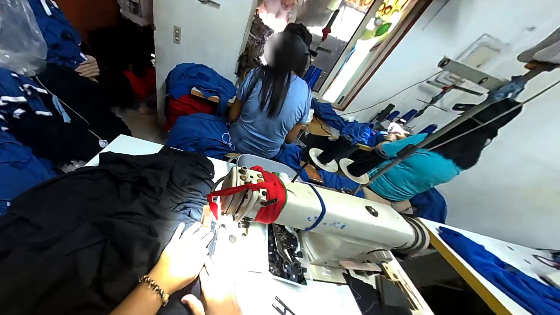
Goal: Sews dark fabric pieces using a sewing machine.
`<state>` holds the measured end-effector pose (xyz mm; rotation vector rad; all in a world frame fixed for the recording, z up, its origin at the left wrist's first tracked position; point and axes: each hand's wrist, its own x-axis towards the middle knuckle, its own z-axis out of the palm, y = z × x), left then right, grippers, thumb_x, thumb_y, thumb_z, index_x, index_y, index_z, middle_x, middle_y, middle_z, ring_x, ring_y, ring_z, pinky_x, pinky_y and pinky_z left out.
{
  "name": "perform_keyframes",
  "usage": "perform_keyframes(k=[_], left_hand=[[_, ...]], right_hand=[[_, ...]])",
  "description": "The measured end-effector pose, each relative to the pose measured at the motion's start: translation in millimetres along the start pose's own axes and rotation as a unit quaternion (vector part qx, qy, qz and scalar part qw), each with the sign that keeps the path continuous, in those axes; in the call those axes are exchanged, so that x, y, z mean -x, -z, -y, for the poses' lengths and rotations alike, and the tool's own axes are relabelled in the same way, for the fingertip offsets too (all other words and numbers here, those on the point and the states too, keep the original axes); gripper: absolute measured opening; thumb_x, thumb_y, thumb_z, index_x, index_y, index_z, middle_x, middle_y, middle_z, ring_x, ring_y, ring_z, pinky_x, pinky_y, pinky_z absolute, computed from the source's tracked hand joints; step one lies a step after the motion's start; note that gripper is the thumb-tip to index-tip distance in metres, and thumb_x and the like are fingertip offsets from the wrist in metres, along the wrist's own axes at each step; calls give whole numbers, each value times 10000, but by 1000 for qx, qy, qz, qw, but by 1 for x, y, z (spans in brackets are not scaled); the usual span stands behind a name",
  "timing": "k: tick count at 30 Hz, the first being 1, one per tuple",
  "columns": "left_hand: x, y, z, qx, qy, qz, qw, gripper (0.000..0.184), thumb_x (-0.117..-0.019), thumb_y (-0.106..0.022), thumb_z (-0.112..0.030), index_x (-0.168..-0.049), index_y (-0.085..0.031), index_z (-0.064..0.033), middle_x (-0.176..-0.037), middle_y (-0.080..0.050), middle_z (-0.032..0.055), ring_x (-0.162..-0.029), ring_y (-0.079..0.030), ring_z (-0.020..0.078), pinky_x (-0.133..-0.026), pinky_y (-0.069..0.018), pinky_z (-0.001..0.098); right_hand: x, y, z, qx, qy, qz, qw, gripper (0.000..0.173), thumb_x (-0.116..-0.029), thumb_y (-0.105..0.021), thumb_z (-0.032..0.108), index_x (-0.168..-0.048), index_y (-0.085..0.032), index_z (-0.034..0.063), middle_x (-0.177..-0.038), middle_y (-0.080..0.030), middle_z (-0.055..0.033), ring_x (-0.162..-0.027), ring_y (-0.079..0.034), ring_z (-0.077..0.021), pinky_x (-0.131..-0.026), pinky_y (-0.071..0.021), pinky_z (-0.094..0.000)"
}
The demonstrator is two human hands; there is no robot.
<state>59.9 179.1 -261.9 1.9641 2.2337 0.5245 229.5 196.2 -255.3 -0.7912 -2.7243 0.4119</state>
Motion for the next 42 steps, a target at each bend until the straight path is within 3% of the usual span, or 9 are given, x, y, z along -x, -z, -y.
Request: perform_keyframes(k=[10, 16, 19, 21, 23, 30, 35, 38, 42], left_hand=[[3, -1, -4, -8, 19, 14, 1000, 539, -1067, -279, -350, -1538, -486, -192, -1609, -426, -51, -1543, -273, 205, -1242, -108, 593], [20, -4, -6, -53, 36, -86, 994, 629, -1009, -358, -490, -1500, -529, -137, -1579, -474, 0, -1516, -342, 243, -1215, -159, 648], [26, -2, -10, -63, 17, -134, 989, 652, -994, -372, -497, -1444, -579, -72, -1546, -512, 66, -1494, -381, 300, -1180, -200, 695], [27, 3, -13, -57, 1, -171, 984, 627, -993, -398, -487, -1396, -623, -63, -1488, -570, 91, -1439, -454, 360, -1136, -264, 725], [28, 10, -15, -60, -16, -192, 979, 602, -991, -405, -476, -1363, -655, -74, -1440, -609, 111, -1395, -499, 394, -1099, -316, 729], [37, 20, -26, -28, -59, -155, 986, 445, -999, -477, -400, -1285, -711, -152, -1400, -634, 103, -1324, -573, 362, -1088, -370, 684], [49, 28, -40, 24, -52, -101, 993, 395, -1001, -546, -354, -1305, -695, -149, -1403, -634, 109, -1329, -570, 358, -1131, -311, 683], [53, 34, -40, 39, -43, -100, 993, 387, -994, -567, -344, -1291, -703, -136, -1400, -632, 123, -1324, -572, 364, -1132, -300, 695], [58, 36, -36, 65, -36, -122, 990, 366, -992, -579, -329, -1269, -708, -127, -1351, -660, 127, -1267, -612, 363, -1122, -327, 675]], right_hand=[[3, 1, -9, -23, 21, -29, 999, 623, -944, -631, 503, -1280, -687, -18, -1419, -619, -154, -1307, -598, -329, -1083, -446, -588], [11, 4, -11, -17, 31, -22, 999, 579, -934, -640, 508, -1258, -716, 33, -1389, -645, -140, -1288, -613, -335, -1051, -460, -623], [22, 27, -14, -92, 22, -27, 995, 513, -931, -697, 357, -1293, -682, -6, -1287, -685, -191, -1221, -640, -365, -1019, -493, -587], [28, 58, -24, -92, -4, -101, 991, 326, -879, -729, 150, -1123, -723, -66, -1106, -715, -239, -1096, -674, -410, -974, -530, -539], [27, 92, -55, -62, -51, -169, 982, 330, -871, -666, 10, -1187, -708, -76, -1166, -702, -242, -1113, -662, -408, -974, -537, -506], [10, 140, -138, -114, -278, -7, 954, 274, -1005, -586, 196, -1137, -737, 9, -1115, -714, -149, -1036, -685, -227, -966, -539, -380], [-6, 119, -133, -62, -319, 70, 943, 338, -1022, -566, 324, -1123, -746, 56, -1129, -720, -126, -1094, -671, -260, -1009, -491, -482], [-11, 119, -130, -48, -334, 69, 939, 302, -1038, -514, 245, -1138, -722, 50, -1141, -712, -131, -1104, -666, -268, -1001, -485, -495], [0, 122, -138, -194, -307, -56, 930, 236, -1011, -537, 169, -1041, -706, 7, -921, -670, -94, -824, -633, -164, -790, -527, -359]])
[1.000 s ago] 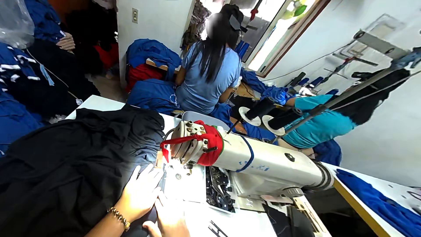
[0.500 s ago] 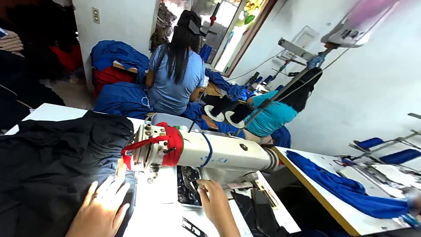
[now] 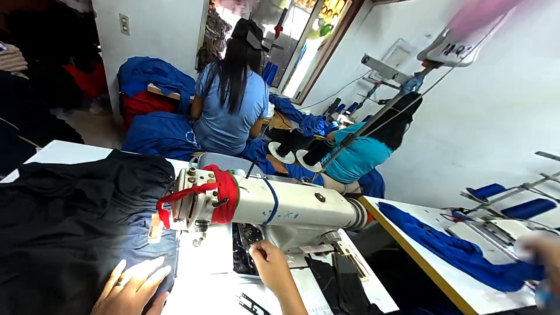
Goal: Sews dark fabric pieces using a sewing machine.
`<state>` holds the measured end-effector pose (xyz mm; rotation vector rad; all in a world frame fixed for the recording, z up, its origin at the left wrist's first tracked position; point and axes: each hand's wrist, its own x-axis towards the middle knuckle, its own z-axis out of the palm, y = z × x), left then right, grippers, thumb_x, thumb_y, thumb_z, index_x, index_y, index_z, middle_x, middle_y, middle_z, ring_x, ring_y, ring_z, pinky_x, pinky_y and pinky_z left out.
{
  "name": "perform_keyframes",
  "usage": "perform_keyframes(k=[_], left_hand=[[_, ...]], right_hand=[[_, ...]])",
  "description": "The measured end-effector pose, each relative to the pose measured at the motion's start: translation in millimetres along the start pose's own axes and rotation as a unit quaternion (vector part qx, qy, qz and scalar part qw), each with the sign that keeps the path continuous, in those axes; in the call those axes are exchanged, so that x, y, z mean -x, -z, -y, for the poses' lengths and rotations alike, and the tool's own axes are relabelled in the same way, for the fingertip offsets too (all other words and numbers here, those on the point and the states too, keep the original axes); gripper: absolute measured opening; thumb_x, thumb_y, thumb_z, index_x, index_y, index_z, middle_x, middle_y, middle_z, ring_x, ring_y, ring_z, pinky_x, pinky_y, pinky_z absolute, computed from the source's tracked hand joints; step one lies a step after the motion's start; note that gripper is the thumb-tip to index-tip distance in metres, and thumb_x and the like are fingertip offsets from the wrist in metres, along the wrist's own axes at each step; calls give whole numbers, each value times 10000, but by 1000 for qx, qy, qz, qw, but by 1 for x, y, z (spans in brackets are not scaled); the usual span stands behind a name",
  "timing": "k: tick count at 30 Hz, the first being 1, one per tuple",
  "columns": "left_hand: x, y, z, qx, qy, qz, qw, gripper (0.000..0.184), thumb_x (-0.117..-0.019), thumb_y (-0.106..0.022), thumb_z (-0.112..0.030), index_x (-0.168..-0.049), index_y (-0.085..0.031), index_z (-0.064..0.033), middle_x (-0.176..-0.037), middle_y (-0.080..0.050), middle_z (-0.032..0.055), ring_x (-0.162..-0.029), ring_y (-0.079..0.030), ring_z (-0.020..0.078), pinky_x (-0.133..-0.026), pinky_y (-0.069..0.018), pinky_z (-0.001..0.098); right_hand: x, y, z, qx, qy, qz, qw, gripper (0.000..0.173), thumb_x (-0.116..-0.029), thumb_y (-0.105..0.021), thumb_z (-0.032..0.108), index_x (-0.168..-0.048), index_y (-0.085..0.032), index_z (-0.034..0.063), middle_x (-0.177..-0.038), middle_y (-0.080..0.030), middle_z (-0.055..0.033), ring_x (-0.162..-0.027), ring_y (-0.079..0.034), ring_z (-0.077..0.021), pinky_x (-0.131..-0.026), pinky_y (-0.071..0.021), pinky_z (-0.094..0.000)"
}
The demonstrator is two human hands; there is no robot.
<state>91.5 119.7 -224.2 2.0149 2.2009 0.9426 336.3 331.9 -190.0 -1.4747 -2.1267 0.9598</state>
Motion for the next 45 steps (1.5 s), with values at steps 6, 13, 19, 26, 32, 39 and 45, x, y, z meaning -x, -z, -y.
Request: perform_keyframes(k=[6, 13, 19, 26, 32, 39, 45], left_hand=[[-10, -8, -37, 369, 110, -18, 923, 310, -954, -629, -118, -1223, -670, 32, -1055, -721, 99, -887, -693, 108, -812, -585, 284], [-24, -19, -86, 668, 313, 53, 673, 253, -1024, -523, -39, -1239, -639, 26, -1021, -740, 62, -848, -736, 162, -789, -630, 344], [-10, -21, -81, 684, 325, 33, 652, 225, -1040, -469, -20, -1110, -678, 29, -935, -760, 71, -842, -748, 170, -849, -623, 359], [-4, -23, -81, 672, 334, 10, 661, 166, -987, -549, 46, -1043, -706, 45, -907, -772, 93, -831, -759, 183, -859, -628, 361], [0, -28, -78, 647, 338, 2, 684, 180, -995, -547, 18, -1026, -724, 25, -862, -767, 57, -787, -748, 141, -816, -629, 327], [4, -30, -74, 579, 309, -34, 754, 152, -938, -607, 23, -1017, -735, 8, -808, -739, 2, -693, -708, 85, -707, -620, 268], [6, -27, -74, 578, 316, -45, 751, 122, -885, -657, 61, -959, -729, -5, -805, -747, 16, -687, -720, 103, -693, -628, 269]], right_hand=[[26, 7, 4, -293, 89, 7, 952, 141, -977, -530, 84, -920, -654, 47, -799, -651, 15, -714, -631, -67, -684, -550, -234], [72, -35, 25, -370, 206, 48, 904, 143, -985, -567, 33, -981, -693, 99, -906, -682, 70, -817, -645, -11, -756, -565, -228], [92, -69, 30, -233, 235, -14, 943, 102, -935, -602, 26, -912, -672, -44, -819, -653, -56, -790, -618, -49, -747, -521, -208], [97, -84, 35, -168, 230, -76, 956, 75, -890, -641, 29, -878, -687, -28, -786, -654, -68, -774, -626, -72, -743, -520, -197], [99, -84, 34, -138, 221, -82, 962, 76, -863, -687, 52, -898, -706, -12, -804, -668, -67, -765, -633, -92, -731, -531, -227], [103, -81, 35, -133, 211, -59, 967, 141, -859, -702, 54, -970, -716, -31, -839, -678, -84, -774, -637, -103, -735, -530, -227], [103, -77, 31, -136, 217, -44, 966, 147, -864, -678, 54, -981, -722, -23, -843, -675, -71, -796, -640, -107, -757, -540, -254]])
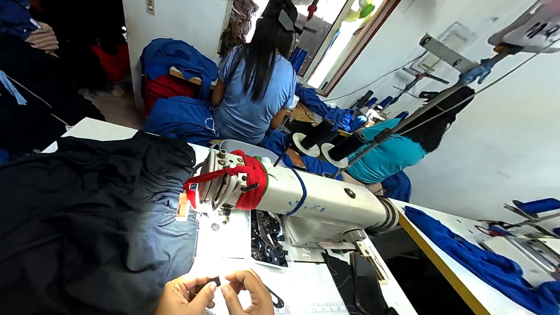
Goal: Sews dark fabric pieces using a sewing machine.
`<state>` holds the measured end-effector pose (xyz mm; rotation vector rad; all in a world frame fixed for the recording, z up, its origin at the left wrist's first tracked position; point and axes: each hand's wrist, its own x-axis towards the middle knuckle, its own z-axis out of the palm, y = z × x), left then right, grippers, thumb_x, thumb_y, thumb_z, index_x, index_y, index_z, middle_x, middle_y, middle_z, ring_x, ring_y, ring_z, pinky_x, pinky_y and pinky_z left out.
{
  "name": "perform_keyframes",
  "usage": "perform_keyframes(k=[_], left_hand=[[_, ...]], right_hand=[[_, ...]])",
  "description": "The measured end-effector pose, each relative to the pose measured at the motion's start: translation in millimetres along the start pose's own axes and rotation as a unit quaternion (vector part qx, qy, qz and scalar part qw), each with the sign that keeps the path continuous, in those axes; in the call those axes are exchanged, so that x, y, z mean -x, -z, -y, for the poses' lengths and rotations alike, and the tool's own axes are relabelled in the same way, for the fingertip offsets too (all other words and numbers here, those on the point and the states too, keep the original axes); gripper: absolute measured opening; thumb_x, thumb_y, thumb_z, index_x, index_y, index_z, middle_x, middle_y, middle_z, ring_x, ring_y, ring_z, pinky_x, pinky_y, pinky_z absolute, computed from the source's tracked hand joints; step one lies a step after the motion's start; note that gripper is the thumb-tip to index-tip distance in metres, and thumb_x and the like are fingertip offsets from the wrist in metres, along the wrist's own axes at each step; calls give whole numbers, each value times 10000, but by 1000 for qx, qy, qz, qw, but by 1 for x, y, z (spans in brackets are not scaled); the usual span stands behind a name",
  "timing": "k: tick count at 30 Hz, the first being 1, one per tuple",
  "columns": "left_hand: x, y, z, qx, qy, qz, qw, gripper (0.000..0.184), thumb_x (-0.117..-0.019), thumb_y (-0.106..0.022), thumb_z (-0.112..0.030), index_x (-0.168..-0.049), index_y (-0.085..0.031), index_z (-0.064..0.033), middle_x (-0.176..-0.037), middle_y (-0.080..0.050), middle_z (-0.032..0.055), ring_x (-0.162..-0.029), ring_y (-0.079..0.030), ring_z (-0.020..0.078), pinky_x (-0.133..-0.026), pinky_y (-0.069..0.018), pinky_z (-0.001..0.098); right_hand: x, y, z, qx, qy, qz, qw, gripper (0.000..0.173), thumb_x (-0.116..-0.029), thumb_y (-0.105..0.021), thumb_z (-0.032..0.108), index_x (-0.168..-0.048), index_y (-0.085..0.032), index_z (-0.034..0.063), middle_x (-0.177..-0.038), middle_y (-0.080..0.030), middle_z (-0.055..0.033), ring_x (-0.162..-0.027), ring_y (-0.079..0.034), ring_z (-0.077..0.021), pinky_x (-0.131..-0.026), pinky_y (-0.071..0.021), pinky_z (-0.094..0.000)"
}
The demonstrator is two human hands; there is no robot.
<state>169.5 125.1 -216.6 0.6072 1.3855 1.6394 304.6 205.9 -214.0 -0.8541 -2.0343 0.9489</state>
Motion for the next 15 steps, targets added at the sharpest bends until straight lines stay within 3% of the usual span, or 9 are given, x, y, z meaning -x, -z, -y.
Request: perform_keyframes(k=[6, 15], left_hand=[[0, 1, 2, 1, 4, 4, 1000, 125, -873, -659, 71, -942, -727, -7, -806, -747, 20, -687, -722, 108, -696, -630, 272], [3, 2, 5, -29, -10, 23, 999, 126, -888, -660, 46, -974, -737, -2, -837, -758, 19, -709, -727, 93, -711, -631, 263]], right_hand=[[0, 1, -4, 24, 16, 7, 1000, 122, -870, -670, 79, -950, -738, 18, -833, -682, -40, -804, -642, -134, -785, -521, -350], [-4, 4, -8, 57, 43, 37, 997, 102, -906, -668, 138, -902, -739, 64, -794, -684, -10, -787, -640, -122, -820, -490, -383]])
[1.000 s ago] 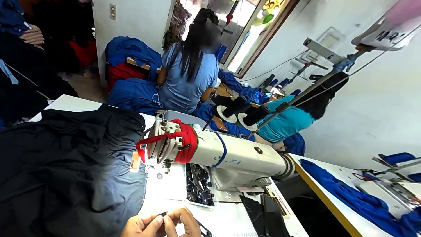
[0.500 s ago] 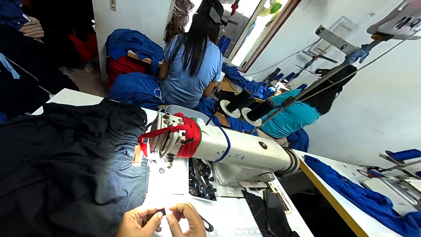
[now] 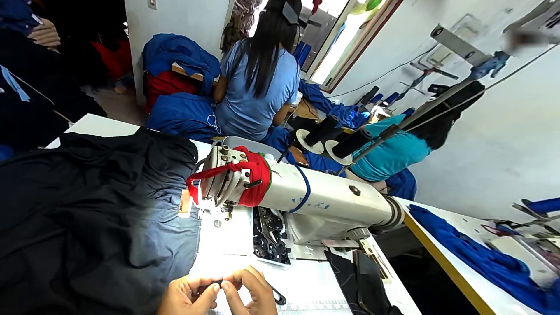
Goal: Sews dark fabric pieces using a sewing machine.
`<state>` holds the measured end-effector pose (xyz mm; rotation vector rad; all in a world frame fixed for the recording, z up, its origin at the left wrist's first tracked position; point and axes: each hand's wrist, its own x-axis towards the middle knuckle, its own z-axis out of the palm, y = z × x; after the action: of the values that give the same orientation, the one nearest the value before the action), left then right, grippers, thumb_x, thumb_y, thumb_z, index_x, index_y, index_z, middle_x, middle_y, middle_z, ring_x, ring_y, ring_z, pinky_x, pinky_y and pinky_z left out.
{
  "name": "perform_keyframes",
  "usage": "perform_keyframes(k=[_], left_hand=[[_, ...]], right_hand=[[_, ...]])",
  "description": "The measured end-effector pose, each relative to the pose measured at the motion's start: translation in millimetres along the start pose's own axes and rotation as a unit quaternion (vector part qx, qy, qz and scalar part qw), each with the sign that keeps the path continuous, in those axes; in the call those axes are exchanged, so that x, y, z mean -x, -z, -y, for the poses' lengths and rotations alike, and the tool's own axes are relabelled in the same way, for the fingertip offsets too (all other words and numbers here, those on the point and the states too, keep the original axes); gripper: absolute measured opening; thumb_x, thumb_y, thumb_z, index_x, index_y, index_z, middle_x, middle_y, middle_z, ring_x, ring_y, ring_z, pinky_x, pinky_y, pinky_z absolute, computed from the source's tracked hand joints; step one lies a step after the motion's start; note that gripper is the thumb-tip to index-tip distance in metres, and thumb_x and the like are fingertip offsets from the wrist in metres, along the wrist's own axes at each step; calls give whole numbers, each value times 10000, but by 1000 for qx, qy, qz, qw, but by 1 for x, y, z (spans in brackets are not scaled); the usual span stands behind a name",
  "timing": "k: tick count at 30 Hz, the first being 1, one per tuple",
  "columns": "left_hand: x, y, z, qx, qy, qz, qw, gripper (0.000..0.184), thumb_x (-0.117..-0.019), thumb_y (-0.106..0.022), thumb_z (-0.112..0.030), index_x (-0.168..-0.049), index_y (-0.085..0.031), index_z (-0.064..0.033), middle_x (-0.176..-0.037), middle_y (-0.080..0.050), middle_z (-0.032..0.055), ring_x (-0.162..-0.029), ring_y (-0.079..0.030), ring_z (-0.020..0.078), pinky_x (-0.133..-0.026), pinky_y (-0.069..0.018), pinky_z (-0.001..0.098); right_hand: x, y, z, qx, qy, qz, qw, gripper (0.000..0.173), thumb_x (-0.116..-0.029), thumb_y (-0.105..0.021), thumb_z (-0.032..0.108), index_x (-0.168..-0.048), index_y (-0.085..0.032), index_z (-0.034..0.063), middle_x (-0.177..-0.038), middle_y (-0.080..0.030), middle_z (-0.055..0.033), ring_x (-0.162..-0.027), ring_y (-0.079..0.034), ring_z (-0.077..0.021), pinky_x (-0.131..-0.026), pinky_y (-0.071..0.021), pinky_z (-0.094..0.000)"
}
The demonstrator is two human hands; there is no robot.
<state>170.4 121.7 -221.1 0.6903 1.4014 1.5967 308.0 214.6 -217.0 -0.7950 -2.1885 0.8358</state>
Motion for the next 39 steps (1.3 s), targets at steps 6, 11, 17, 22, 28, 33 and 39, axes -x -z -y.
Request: perform_keyframes(k=[6, 11, 17, 22, 28, 33, 39], left_hand=[[0, 2, 0, -27, 1, 5, 1000, 121, -883, -678, 26, -982, -739, -7, -844, -757, 15, -712, -731, 94, -703, -634, 262], [0, 4, 2, -29, 2, 10, 1000, 119, -875, -688, 24, -971, -745, -17, -848, -760, 14, -705, -729, 91, -699, -633, 259], [-34, 34, 1, -310, -187, 22, 932, 234, -947, -617, -241, -1020, -778, -88, -883, -722, -11, -764, -681, 47, -695, -583, 223], [-111, 73, 14, -532, -380, 19, 756, 251, -990, -564, -226, -1089, -778, -139, -1084, -737, 45, -1107, -670, 253, -1004, -495, 512], [-113, 80, 29, -521, -331, 14, 787, 348, -976, -558, -384, -1083, -792, -149, -1184, -715, 29, -1212, -617, 238, -1092, -435, 474], [-107, 78, 31, -512, -329, -15, 794, 348, -972, -566, -403, -1082, -763, -138, -1164, -720, 26, -1205, -625, 228, -1090, -446, 461], [-106, 75, 27, -557, -317, 15, 768, 432, -1014, -488, -383, -1312, -701, -155, -1385, -645, 16, -1303, -578, 251, -1118, -418, 496]], right_hand=[[-2, 3, 0, 3, 6, 24, 1000, 99, -902, -672, 140, -892, -738, 67, -780, -680, -9, -786, -636, -124, -844, -473, -411], [-1, 2, -2, 17, 14, 32, 999, 99, -892, -659, 141, -875, -732, 77, -770, -672, -4, -779, -629, -124, -844, -458, -412], [-14, 4, -1, -75, -63, 52, 994, 113, -889, -639, 87, -837, -690, 0, -742, -647, -39, -717, -617, -63, -698, -519, -223], [-67, -12, -14, -205, -286, 60, 934, 136, -979, -571, 83, -859, -611, 32, -654, -571, 9, -504, -520, -51, -485, -464, -214], [-125, -58, -19, -221, -356, 62, 906, 144, -1030, -596, 140, -999, -587, 0, -608, -496, -12, -410, -424, -55, -394, -393, -207], [-129, -67, -13, -202, -366, 90, 904, 217, -1025, -606, 139, -1187, -559, 2, -690, -549, -28, -454, -459, -56, -415, -404, -204], [-130, -76, -20, -146, -309, 88, 936, 164, -994, -638, 103, -1108, -627, -15, -743, -574, -44, -542, -497, -78, -510, -446, -240]])
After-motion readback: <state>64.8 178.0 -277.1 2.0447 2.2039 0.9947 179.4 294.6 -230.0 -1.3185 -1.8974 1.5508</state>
